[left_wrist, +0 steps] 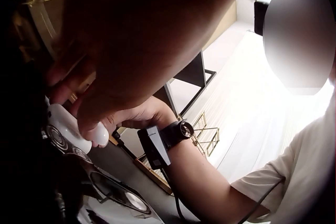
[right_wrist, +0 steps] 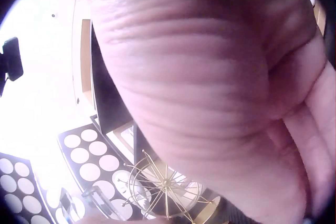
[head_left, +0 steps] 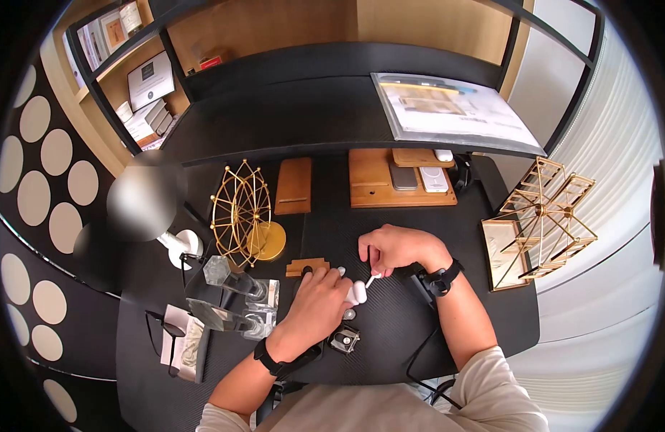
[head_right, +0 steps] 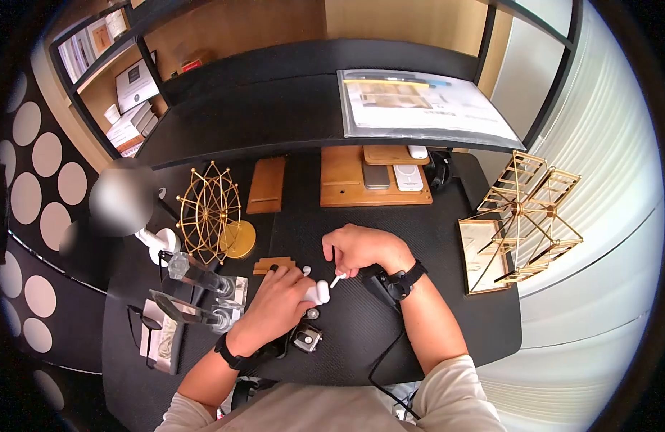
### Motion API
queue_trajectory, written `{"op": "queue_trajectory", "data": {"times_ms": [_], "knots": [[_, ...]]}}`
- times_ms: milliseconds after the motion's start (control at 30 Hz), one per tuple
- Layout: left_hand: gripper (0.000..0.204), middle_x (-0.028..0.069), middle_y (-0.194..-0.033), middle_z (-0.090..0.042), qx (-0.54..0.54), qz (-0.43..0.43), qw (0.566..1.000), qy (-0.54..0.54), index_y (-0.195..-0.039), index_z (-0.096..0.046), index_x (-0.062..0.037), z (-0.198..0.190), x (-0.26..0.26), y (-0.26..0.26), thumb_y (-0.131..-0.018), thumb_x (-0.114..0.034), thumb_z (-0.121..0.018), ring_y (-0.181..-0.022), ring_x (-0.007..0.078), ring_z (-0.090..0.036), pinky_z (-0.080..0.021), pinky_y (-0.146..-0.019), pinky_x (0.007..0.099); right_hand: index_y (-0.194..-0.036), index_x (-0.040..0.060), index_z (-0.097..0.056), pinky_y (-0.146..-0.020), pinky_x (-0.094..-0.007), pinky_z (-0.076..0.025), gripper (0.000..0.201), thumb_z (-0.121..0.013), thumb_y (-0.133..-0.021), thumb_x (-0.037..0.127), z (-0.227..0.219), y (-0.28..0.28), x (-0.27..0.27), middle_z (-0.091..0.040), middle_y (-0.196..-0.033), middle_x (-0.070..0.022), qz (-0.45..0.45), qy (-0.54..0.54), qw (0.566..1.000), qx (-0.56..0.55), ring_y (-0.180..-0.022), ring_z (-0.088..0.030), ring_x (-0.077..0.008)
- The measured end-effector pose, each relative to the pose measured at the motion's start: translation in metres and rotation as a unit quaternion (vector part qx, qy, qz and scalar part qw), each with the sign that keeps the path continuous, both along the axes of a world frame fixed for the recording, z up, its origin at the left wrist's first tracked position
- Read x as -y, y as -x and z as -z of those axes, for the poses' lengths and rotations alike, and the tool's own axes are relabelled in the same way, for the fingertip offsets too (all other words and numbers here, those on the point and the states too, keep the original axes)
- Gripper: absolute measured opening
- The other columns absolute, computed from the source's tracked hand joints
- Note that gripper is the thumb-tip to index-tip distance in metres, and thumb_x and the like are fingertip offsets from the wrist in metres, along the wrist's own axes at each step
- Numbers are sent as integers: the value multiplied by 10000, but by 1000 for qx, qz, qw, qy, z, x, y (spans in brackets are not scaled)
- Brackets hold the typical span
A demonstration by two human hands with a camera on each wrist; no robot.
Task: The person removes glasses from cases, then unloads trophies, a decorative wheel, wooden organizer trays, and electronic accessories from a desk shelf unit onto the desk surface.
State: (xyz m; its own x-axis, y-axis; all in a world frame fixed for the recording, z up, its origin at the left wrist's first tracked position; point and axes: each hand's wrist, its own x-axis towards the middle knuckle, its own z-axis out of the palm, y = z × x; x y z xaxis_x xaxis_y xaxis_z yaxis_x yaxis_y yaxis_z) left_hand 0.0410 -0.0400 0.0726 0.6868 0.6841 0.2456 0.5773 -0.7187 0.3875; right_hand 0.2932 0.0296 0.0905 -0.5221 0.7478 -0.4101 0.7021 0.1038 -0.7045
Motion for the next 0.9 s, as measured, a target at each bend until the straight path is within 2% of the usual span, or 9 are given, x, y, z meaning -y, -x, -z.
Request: {"op": "queue_trajectory", "data": {"times_ms": [133, 200, 300, 333, 400, 433, 500, 733, 900], "knots": [[292, 100, -1084, -655, -38, 34, 999, -5, -1103, -737, -94, -2, 0, 1, -819, -86, -800, -1088, 317, -601, -432, -939, 446, -1077, -68, -655, -608, -347, -642, 248, -784, -879, 6, -2, 7, 6, -781, -858, -172, -16, -38, 999, 1, -732, -795, -237], [292, 97, -1084, -652, -54, 26, 998, 19, -1101, -751, -102, -7, 0, 3, -814, -70, -795, -1091, 320, -601, -433, -948, 443, -1038, -74, -659, -584, -345, -633, 208, -766, -916, 56, -2, 11, 7, -764, -819, -172, 28, -3, 998, -50, -687, -780, -234], [284, 91, -1071, -662, -43, 35, 998, 29, -1099, -760, -91, -10, 0, 5, -822, -31, -770, -1099, 319, -601, -441, -974, 436, -1032, -47, -685, -607, -360, -614, 201, -768, -935, 107, -23, -1, 7, -761, -808, -155, 131, -130, 982, -38, -685, -770, -221], [288, 91, -1063, -666, -33, 35, 998, 31, -1107, -760, -85, -10, 0, 6, -827, -18, -759, -1099, 318, -602, -444, -984, 434, -1039, -37, -693, -639, -372, -612, 199, -767, -936, 117, -14, -18, 0, -757, -796, -152, 160, -216, 962, -43, -708, -773, -233], [285, 97, -1062, -680, -25, 42, 998, 34, -1101, -763, -69, -15, -2, 5, -839, 32, -713, -1093, 325, -611, -461, -990, 442, -1065, -33, -701, -923, -456, -564, 194, -724, -885, 35, -11, -53, -12, -735, -1053, -246, 253, -438, 862, 13, -1053, -714, -404], [278, 105, -1064, -683, -13, 37, 999, 33, -1088, -762, -59, -17, -2, 3, -843, 51, -693, -1090, 333, -615, -469, -986, 447, -1098, -64, -677, -964, -488, -547, 319, -753, -797, 10, -3, -82, -30, -685, -1160, -314, 278, -498, 812, 127, -1144, -659, -453], [275, 128, -1058, -699, 30, 30, 999, 32, -1057, -756, -23, -21, 0, 0, -845, 108, -638, -1052, 355, -632, -501, -945, 453, -1308, -82, -599, -1163, -487, -449, 610, -790, -739, 23, 18, -124, -51, -654, -1310, -262, 323, -564, 719, 247, -1282, -586, -445], [165, 145, -975, -712, 206, 12, 976, 61, -1053, -736, 0, -20, -11, -4, -924, 76, -665, -966, 314, -684, -541, -791, 382, -1327, 40, -667, -1195, -476, -418, 569, -785, -771, 52, 32, -155, -71, -675, -1352, -173, 309, -498, 725, 362, -1302, -599, -379], [269, 134, -1056, -702, 250, -10, 965, 80, -1217, -680, -16, -17, -16, 0, -952, 30, -694, -956, 256, -694, -543, -797, 337, -1210, 30, -735, -1072, -468, -503, 330, -742, -885, 88, 14, -129, -54, -747, -1163, -208, 352, -522, 765, 133, -1145, -681, -402]]}}
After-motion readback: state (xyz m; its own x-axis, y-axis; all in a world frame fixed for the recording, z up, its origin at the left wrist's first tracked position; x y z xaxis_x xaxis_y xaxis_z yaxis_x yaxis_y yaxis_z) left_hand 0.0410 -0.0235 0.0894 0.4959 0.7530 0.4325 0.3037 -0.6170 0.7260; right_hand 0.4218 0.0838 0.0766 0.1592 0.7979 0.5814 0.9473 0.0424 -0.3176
